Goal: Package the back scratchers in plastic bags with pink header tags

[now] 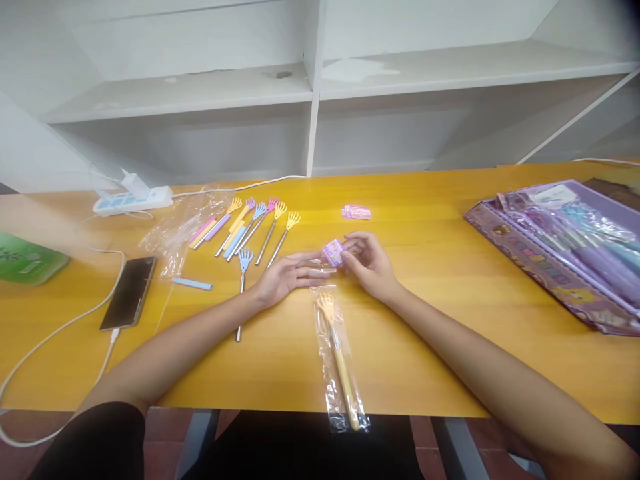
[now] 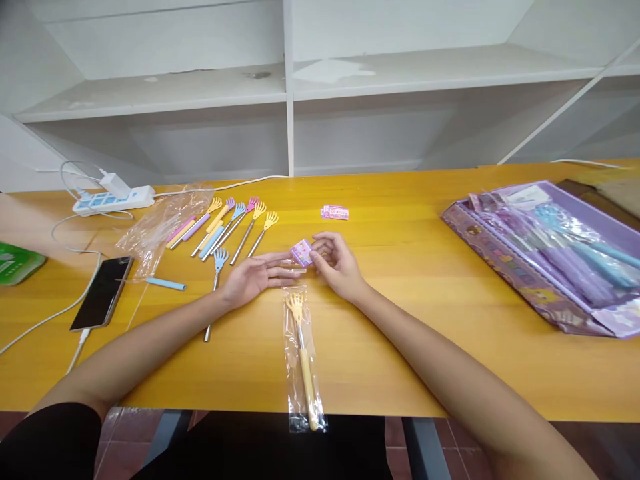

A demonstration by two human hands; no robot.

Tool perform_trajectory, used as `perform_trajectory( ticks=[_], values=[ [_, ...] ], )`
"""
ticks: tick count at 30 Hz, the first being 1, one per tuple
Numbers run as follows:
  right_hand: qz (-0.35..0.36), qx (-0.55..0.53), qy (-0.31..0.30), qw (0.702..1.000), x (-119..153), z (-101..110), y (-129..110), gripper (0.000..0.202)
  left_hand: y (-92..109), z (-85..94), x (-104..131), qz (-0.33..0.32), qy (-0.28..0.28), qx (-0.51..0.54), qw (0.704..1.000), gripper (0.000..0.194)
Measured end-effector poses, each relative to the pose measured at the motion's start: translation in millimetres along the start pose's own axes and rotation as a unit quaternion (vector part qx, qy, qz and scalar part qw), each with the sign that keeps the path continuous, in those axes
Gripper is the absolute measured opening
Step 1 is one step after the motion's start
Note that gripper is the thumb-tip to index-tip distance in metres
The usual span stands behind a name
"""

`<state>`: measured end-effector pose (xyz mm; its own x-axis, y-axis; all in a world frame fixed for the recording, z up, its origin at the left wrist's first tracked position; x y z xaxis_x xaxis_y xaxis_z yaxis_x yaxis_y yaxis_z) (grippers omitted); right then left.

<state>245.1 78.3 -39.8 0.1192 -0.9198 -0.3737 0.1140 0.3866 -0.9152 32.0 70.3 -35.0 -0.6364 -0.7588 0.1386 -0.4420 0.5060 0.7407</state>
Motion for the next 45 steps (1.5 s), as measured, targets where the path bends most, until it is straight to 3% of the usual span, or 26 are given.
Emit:
perform_trajectory(
  ticks=[6,13,18,27,45],
  values=[
    [0.03,0.137,0.002,0.99,0,3,-1,0.022,4,-4.0,0,-0.006,0.004,0.028,1.0,0.052],
    [0.113,0.205,-0.015,0.972,0,1,-10,0.015,7,-1.9,-1,0.002,0.026,0.065,0.998,0.058],
    [0.155,0.263,-0.038,0.952,1,-1,-14,0.021,6,-0.8,-1,0.002,0.026,0.074,0.997,0.057],
    [0.196,0.279,-0.046,0.939,2,-1,-21,0.027,6,-3.2,-1,0.006,0.024,0.074,0.997,0.057],
    [0.186,0.27,-0.107,0.939,6,-6,-16,0.025,5,-2.7,-1,0.005,0.029,0.064,0.998,0.057]
  ],
)
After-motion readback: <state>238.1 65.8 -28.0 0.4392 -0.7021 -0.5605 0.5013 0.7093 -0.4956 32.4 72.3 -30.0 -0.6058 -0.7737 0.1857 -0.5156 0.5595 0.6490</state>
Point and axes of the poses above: each hand's wrist, its own x-axis away from the middle knuckle, its own z-axis out of the back of the hand, y = z × x, the point moved 4 cm from there along -x, towards the middle knuckle, and after that the axes turned 6 degrees about x, right-handed, at the moved point
